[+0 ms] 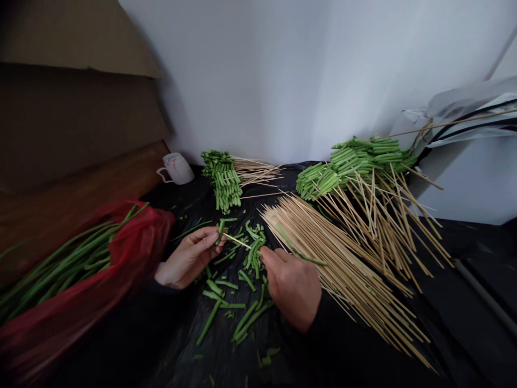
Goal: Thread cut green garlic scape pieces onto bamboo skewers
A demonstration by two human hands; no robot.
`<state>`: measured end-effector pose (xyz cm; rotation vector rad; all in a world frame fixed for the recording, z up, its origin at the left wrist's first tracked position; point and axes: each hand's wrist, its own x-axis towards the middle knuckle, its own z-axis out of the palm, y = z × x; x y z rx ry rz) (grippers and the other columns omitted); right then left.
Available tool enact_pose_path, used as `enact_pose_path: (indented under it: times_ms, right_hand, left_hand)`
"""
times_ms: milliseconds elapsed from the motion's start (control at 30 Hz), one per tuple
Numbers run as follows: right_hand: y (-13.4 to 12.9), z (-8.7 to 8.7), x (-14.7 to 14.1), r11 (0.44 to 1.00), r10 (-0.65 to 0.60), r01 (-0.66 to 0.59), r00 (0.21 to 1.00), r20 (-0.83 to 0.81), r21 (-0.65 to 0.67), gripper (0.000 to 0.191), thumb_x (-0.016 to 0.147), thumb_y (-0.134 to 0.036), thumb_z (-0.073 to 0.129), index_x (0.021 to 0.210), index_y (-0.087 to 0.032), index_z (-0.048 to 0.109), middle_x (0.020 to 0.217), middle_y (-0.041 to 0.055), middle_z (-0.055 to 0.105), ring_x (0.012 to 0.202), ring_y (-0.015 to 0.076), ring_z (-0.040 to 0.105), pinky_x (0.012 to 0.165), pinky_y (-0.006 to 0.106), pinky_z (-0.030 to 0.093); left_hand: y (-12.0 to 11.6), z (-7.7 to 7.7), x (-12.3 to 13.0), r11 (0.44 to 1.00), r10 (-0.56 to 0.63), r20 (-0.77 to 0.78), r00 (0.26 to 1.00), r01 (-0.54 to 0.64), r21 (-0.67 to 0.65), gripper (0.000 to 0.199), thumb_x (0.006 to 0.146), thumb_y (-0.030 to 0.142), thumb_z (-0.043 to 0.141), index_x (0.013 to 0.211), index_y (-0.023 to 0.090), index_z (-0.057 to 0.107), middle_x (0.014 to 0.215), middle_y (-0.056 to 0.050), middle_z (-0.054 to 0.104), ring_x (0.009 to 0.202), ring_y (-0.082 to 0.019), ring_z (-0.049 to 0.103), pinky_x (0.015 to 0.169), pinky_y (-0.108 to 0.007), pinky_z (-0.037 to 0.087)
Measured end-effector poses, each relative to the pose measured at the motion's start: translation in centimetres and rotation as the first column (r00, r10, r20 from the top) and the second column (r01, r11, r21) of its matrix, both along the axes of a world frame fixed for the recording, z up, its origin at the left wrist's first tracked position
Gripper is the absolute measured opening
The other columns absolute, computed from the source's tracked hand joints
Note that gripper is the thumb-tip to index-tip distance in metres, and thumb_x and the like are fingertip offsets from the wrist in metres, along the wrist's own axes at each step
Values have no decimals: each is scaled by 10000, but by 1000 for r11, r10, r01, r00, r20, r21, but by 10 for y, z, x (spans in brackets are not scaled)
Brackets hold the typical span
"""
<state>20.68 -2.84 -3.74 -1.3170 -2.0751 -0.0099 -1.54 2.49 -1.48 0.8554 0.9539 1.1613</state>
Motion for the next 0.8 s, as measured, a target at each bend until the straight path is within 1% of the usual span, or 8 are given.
enact_pose_path:
  times_ms: [133,300,467,800]
  right_hand:
    - [-1,4,-1,1000,10,-10,1000,-29,6,288,965,-213,406,1093,-167,660,815,50,696,752,155,658,680,247,447]
    - [-1,2,-2,999,31,-30,999,-27,30,305,948,-179,409,1155,-137,629,876,68,695,791,168,657,715,265,457]
    - [0,-2,0,1000,23,-23,1000,4,11,326,932,-150,422,1190,-163,620,861,51,689,773,164,654,676,259,446]
    - [0,-1,0,1000,11,-12,1000,25,5,333,929,-159,417,1188,-173,627,837,44,683,736,156,643,637,263,433]
  left_hand:
    - [2,-3,-1,1000,22,25,999,-22,-13,269,607,243,859,831,144,748,769,-26,702,693,-87,616,624,-170,489]
    - [3,-4,-2,999,43,47,998,-42,-35,303,577,227,873,840,130,758,773,-31,711,691,-85,624,627,-167,495]
    - [2,-2,-2,998,50,43,998,-48,-51,315,561,214,880,842,134,762,772,-31,719,687,-86,629,616,-164,497]
    - [2,-2,-1,998,49,39,998,-47,-47,300,565,205,877,834,132,767,751,-27,724,661,-76,626,613,-160,497]
